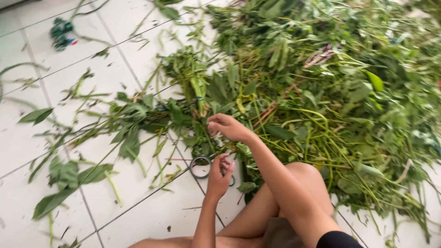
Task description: Sorting leafy green stems from a large pile on the floor and bundling them into small groups using a tying tool and scissors.
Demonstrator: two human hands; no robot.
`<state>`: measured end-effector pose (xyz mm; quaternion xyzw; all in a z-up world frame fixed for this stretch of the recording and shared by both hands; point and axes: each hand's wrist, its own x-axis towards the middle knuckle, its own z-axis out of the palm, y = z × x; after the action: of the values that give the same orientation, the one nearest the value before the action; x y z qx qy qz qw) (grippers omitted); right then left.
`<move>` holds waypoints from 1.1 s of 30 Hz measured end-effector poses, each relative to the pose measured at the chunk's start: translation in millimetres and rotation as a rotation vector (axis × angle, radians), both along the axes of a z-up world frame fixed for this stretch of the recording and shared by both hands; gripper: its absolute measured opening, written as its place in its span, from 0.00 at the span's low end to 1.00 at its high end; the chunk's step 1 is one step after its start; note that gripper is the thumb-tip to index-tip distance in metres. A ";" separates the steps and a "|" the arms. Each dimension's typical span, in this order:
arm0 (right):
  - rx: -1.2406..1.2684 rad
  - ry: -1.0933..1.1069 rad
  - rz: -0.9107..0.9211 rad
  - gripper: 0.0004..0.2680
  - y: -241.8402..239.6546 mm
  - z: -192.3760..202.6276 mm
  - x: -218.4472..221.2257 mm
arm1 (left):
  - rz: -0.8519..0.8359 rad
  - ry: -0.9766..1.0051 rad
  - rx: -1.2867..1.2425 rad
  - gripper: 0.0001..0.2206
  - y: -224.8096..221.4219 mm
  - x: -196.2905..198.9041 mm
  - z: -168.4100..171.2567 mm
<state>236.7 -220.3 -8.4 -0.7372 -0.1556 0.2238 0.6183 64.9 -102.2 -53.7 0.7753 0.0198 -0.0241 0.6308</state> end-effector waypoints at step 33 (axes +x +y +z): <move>0.351 0.101 -0.827 0.12 -221.6 -46.3 -40.1 | -0.299 -0.305 0.193 0.13 -193.4 161.9 55.3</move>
<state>196.6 -441.9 -54.7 -0.6096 0.1465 -0.0362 0.7782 226.8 -295.6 1.5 0.8209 -0.1886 0.0022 0.5389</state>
